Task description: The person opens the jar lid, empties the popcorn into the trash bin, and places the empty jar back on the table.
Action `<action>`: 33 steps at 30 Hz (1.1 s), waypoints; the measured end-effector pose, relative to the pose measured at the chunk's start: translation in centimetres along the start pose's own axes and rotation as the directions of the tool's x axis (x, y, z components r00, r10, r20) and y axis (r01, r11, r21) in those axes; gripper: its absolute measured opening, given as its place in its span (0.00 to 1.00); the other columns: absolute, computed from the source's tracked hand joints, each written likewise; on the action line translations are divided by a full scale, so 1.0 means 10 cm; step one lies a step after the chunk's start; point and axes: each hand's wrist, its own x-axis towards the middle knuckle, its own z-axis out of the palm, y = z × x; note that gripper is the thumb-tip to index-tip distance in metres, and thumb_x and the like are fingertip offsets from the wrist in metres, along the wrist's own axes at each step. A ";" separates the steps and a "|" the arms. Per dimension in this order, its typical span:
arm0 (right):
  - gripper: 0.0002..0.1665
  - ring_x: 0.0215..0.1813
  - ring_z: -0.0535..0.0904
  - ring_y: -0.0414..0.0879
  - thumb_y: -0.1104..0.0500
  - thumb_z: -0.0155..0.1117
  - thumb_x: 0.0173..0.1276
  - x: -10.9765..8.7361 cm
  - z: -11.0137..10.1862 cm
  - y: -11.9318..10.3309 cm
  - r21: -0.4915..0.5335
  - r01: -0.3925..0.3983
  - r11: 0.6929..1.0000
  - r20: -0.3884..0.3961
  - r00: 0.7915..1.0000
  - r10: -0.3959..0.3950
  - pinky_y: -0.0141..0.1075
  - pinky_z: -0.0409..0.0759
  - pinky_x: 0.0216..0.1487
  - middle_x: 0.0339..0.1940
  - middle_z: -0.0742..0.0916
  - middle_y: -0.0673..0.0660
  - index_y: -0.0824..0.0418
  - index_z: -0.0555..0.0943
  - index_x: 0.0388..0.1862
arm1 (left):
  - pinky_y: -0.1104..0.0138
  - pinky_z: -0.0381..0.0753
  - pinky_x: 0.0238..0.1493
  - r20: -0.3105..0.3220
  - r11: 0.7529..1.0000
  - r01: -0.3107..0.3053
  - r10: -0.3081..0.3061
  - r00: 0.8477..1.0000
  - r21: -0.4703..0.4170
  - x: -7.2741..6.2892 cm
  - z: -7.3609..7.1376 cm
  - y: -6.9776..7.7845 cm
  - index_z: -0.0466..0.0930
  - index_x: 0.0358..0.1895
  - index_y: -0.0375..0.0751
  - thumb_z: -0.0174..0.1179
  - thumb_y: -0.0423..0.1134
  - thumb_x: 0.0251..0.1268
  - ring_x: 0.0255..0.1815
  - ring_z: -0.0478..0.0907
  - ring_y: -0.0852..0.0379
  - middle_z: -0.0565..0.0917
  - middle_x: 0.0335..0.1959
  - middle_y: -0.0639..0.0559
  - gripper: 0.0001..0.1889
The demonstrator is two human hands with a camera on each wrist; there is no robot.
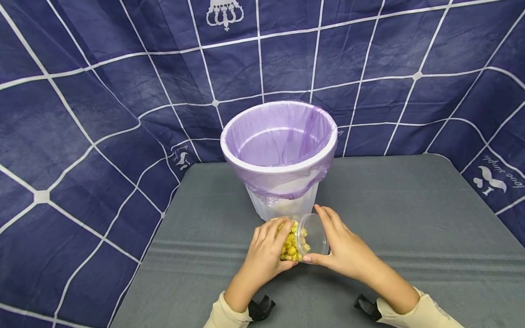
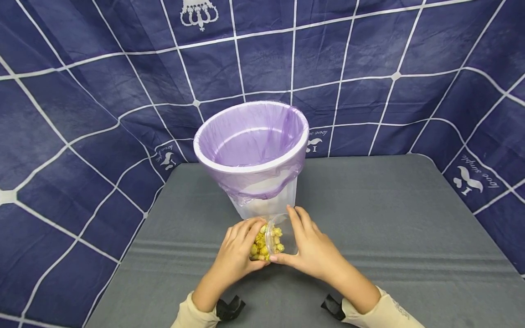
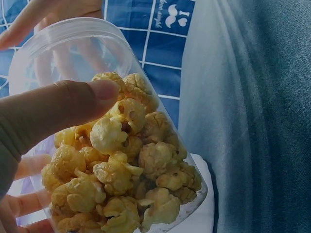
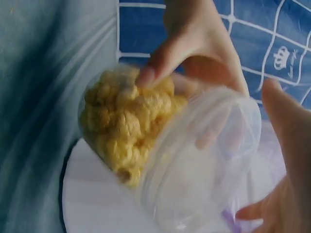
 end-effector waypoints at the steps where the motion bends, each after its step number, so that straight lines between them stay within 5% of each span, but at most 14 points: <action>1: 0.62 0.50 0.72 0.59 0.27 0.59 0.45 0.00 0.01 -0.02 0.002 -0.033 0.999 -0.003 0.999 0.033 0.52 0.75 0.37 0.64 0.62 0.62 0.56 0.47 0.71 | 0.58 0.67 0.46 0.000 1.000 0.000 0.000 1.000 0.003 0.00 0.00 0.00 0.65 0.59 0.43 0.75 0.53 0.23 0.53 0.66 0.49 0.69 0.55 0.47 0.49; 4: 0.59 0.40 0.76 0.52 0.28 0.58 0.47 0.01 0.03 -0.06 0.008 -0.072 0.997 -0.005 0.997 0.072 0.47 0.76 0.34 0.60 0.66 0.62 0.58 0.51 0.70 | 0.58 0.67 0.46 0.000 1.000 -0.003 0.003 1.000 0.010 0.00 0.00 0.01 0.65 0.59 0.43 0.75 0.53 0.22 0.53 0.66 0.49 0.69 0.55 0.47 0.49; 7: 0.57 0.42 0.76 0.52 0.30 0.60 0.48 0.02 0.03 -0.06 0.027 -0.040 0.999 -0.007 0.999 0.040 0.47 0.76 0.36 0.58 0.68 0.62 0.60 0.55 0.68 | 0.58 0.67 0.46 0.003 1.000 -0.003 0.003 1.000 0.008 -0.01 0.01 0.00 0.65 0.59 0.43 0.75 0.53 0.22 0.53 0.66 0.49 0.69 0.55 0.47 0.49; 11: 0.55 0.54 0.70 0.56 0.37 0.69 0.43 0.05 0.03 0.02 0.036 0.146 0.989 -0.017 0.989 -0.146 0.49 0.74 0.44 0.60 0.67 0.60 0.60 0.60 0.66 | 0.58 0.68 0.45 0.007 1.000 0.000 0.000 1.000 -0.003 -0.02 0.01 0.00 0.65 0.59 0.44 0.75 0.53 0.21 0.52 0.66 0.48 0.69 0.55 0.48 0.49; 14: 0.55 0.61 0.61 0.58 0.46 0.75 0.37 0.07 0.01 0.10 0.028 0.324 0.946 0.007 0.946 -0.324 0.50 0.72 0.49 0.64 0.64 0.58 0.57 0.61 0.66 | 0.58 0.68 0.44 0.006 1.000 0.004 -0.004 1.000 -0.010 -0.03 0.01 -0.01 0.65 0.58 0.44 0.76 0.53 0.21 0.52 0.67 0.48 0.69 0.55 0.47 0.49; 17: 0.60 0.66 0.53 0.61 0.48 0.77 0.34 0.07 -0.01 0.13 0.027 0.386 0.922 0.046 0.921 -0.387 0.53 0.68 0.52 0.68 0.60 0.56 0.54 0.58 0.68 | 0.58 0.68 0.44 -0.001 1.000 0.010 -0.010 1.000 -0.014 -0.03 0.00 -0.02 0.66 0.58 0.43 0.76 0.53 0.20 0.52 0.67 0.47 0.69 0.55 0.47 0.49; 19: 0.62 0.66 0.53 0.62 0.43 0.75 0.37 0.06 -0.01 0.10 0.022 0.336 0.941 0.052 0.940 -0.337 0.54 0.69 0.51 0.69 0.57 0.57 0.54 0.53 0.70 | 0.58 0.68 0.44 -0.002 1.000 0.014 -0.014 1.000 -0.017 -0.02 0.00 -0.02 0.65 0.58 0.43 0.76 0.53 0.21 0.52 0.67 0.47 0.69 0.55 0.47 0.49; 23: 0.64 0.60 0.63 0.61 0.31 0.64 0.43 0.03 -0.01 -0.01 0.039 0.097 0.995 0.038 0.994 -0.098 0.53 0.72 0.46 0.67 0.58 0.62 0.55 0.44 0.72 | 0.58 0.67 0.44 -0.008 1.000 0.012 -0.012 1.000 -0.018 -0.01 0.00 -0.02 0.65 0.58 0.43 0.76 0.52 0.22 0.52 0.66 0.47 0.69 0.54 0.47 0.49; 27: 0.61 0.53 0.70 0.58 0.30 0.60 0.48 0.02 0.01 -0.08 0.049 -0.058 0.997 0.070 0.996 0.055 0.51 0.75 0.39 0.63 0.62 0.62 0.52 0.43 0.72 | 0.58 0.67 0.44 -0.007 1.000 0.006 -0.006 1.000 -0.008 0.00 0.00 -0.01 0.65 0.58 0.43 0.75 0.52 0.22 0.52 0.67 0.47 0.69 0.54 0.47 0.48; 30: 0.59 0.54 0.68 0.58 0.32 0.62 0.48 0.03 0.02 -0.06 0.042 -0.027 0.999 0.084 0.996 0.024 0.50 0.75 0.39 0.62 0.63 0.61 0.53 0.46 0.71 | 0.58 0.67 0.45 0.006 1.000 0.009 -0.009 1.000 -0.007 0.00 0.00 0.00 0.65 0.58 0.43 0.76 0.52 0.23 0.52 0.66 0.48 0.69 0.54 0.47 0.49; 33: 0.58 0.58 0.65 0.58 0.37 0.68 0.45 0.05 0.03 0.00 0.038 0.103 0.994 0.065 0.992 -0.105 0.50 0.74 0.44 0.63 0.62 0.61 0.54 0.51 0.70 | 0.58 0.67 0.45 0.016 1.000 0.011 -0.011 1.000 -0.008 -0.01 0.00 -0.01 0.65 0.59 0.43 0.76 0.52 0.22 0.52 0.66 0.48 0.69 0.55 0.47 0.49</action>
